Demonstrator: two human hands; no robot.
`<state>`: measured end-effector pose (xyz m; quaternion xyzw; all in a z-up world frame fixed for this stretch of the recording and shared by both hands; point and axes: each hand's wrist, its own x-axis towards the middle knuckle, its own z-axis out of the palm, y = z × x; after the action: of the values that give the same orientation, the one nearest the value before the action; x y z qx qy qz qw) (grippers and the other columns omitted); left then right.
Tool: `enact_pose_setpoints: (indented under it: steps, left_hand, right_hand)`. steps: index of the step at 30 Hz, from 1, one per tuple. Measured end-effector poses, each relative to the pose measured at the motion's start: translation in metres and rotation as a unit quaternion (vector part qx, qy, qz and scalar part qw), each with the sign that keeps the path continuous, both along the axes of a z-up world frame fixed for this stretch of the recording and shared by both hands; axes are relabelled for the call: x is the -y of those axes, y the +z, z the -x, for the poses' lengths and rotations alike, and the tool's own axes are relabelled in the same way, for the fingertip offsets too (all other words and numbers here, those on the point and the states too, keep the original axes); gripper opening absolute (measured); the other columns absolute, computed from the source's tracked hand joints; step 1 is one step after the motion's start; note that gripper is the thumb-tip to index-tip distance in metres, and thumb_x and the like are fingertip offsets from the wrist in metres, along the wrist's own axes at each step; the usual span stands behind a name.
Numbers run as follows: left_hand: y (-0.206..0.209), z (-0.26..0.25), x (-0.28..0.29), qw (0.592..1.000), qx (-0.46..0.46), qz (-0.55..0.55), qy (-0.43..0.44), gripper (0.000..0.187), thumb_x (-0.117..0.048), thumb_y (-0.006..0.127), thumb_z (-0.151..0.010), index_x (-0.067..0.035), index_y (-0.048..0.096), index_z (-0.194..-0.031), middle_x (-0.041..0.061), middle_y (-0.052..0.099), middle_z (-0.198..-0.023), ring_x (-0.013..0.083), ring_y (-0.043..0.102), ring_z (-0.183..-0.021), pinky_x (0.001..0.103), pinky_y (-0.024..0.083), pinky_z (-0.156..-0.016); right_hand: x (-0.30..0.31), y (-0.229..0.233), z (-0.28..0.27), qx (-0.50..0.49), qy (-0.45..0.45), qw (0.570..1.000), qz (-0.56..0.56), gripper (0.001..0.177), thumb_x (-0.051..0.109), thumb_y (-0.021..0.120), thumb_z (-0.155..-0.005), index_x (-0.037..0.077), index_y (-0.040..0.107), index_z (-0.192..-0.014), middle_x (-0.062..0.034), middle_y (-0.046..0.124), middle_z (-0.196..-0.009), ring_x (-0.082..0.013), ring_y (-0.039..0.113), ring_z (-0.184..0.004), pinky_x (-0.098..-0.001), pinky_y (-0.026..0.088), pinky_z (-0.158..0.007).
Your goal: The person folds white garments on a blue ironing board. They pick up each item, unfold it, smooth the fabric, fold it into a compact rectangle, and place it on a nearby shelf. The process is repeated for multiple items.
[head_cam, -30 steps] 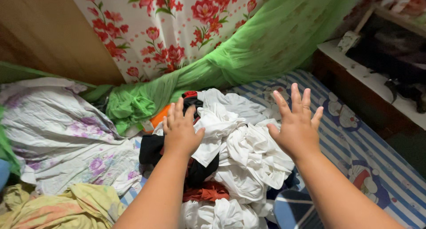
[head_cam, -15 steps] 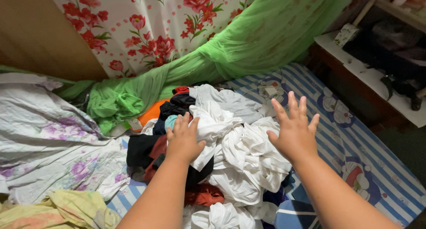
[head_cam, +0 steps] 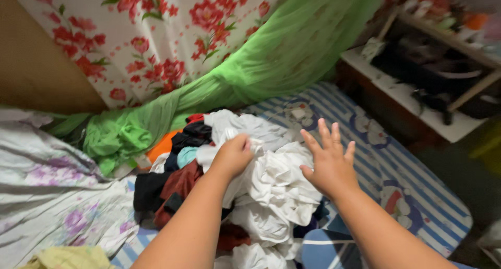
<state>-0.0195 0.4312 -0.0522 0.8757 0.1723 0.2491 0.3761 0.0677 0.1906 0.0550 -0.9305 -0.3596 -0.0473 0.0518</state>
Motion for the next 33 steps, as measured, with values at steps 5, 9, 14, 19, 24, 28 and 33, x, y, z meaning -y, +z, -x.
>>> enact_pose_setpoints:
  steps: [5, 9, 14, 19, 24, 28, 33]
  left_hand:
    - [0.137, -0.035, 0.067, 0.879, 0.056, 0.403, -0.247, 0.015, -0.001, 0.055, -0.076, -0.013, 0.049, -0.082, -0.007, 0.041, -0.070, 0.0070, 0.037, -0.061, 0.026, 0.029, -0.052]
    - [0.230, -0.031, 0.141, 0.735, 0.120, 0.487, -0.456, 0.020, 0.004, 0.057, -0.075, -0.011, 0.049, -0.084, -0.005, 0.046, -0.077, 0.0070, 0.044, -0.068, 0.024, 0.036, -0.060]
    - [0.285, -0.025, 0.224, 0.644, 0.142, 0.504, -0.557, 0.024, 0.007, 0.060, -0.075, -0.010, 0.048, -0.086, -0.002, 0.048, -0.082, 0.0098, 0.048, -0.075, 0.026, 0.040, -0.069]
    - [0.293, -0.043, 0.255, 0.673, 0.182, 0.475, -0.538, 0.021, 0.005, 0.059, -0.074, -0.010, 0.051, -0.086, -0.002, 0.048, -0.083, 0.0094, 0.047, -0.075, 0.024, 0.039, -0.066]
    - [0.266, -0.064, 0.264, 0.765, 0.167, 0.413, -0.466, 0.021, 0.006, 0.060, -0.074, -0.009, 0.054, -0.088, -0.003, 0.048, -0.082, 0.0075, 0.046, -0.074, 0.023, 0.037, -0.063]
    - [0.225, -0.061, 0.280, 0.774, 0.049, 0.382, -0.503, 0.023, 0.005, 0.064, -0.074, -0.006, 0.060, -0.094, 0.000, 0.059, -0.086, 0.0102, 0.057, -0.078, 0.025, 0.046, -0.067]
    - [0.164, -0.044, 0.309, 0.810, -0.312, 0.020, -0.497, 0.037, -0.011, 0.078, -0.079, -0.011, 0.076, -0.116, 0.003, 0.074, -0.090, 0.0110, 0.066, -0.085, 0.025, 0.053, -0.075]
  right_hand:
    - [0.031, 0.020, -0.009, -0.011, -0.012, 0.999, -0.041, 0.104, 0.029, 0.079, -0.070, 0.033, 0.027, -0.160, -0.0045, 0.010, -0.170, -0.0314, 0.008, -0.156, -0.0672, 0.016, -0.117]
    - [0.078, 0.011, -0.047, -0.103, -0.011, 0.979, -0.174, 0.080, 0.027, 0.073, -0.079, 0.025, 0.036, -0.149, -0.0057, 0.027, -0.156, -0.0298, 0.022, -0.144, -0.0612, 0.025, -0.110]
    - [0.162, -0.042, -0.129, -0.382, -0.040, 0.766, -0.516, 0.039, 0.021, 0.064, -0.090, 0.014, 0.054, -0.127, -0.0091, 0.050, -0.127, -0.0279, 0.045, -0.115, -0.0510, 0.039, -0.097]
    - [0.373, -0.039, -0.157, -0.297, -0.143, 0.644, -0.690, 0.023, 0.015, 0.054, -0.101, 0.003, 0.073, -0.105, -0.0125, 0.073, -0.097, -0.0261, 0.068, -0.087, -0.0407, 0.054, -0.083]
    - [0.516, 0.053, -0.068, 0.083, -0.319, 0.827, -0.455, 0.062, -0.013, 0.043, -0.077, 0.014, 0.076, -0.122, -0.0093, 0.076, -0.107, -0.0212, 0.067, -0.091, -0.0336, 0.050, -0.083]
    - [0.587, 0.062, -0.022, 0.001, -0.309, 0.779, -0.546, 0.045, -0.008, 0.050, -0.088, 0.011, 0.075, -0.120, -0.0055, 0.075, -0.111, -0.0175, 0.067, -0.092, -0.0288, 0.050, -0.083]
    - [0.663, -0.006, -0.001, -0.216, -0.357, 0.883, -0.214, 0.048, -0.004, 0.070, -0.078, 0.014, 0.076, -0.122, -0.0039, 0.076, -0.112, -0.0154, 0.075, -0.099, -0.0313, 0.058, -0.091]
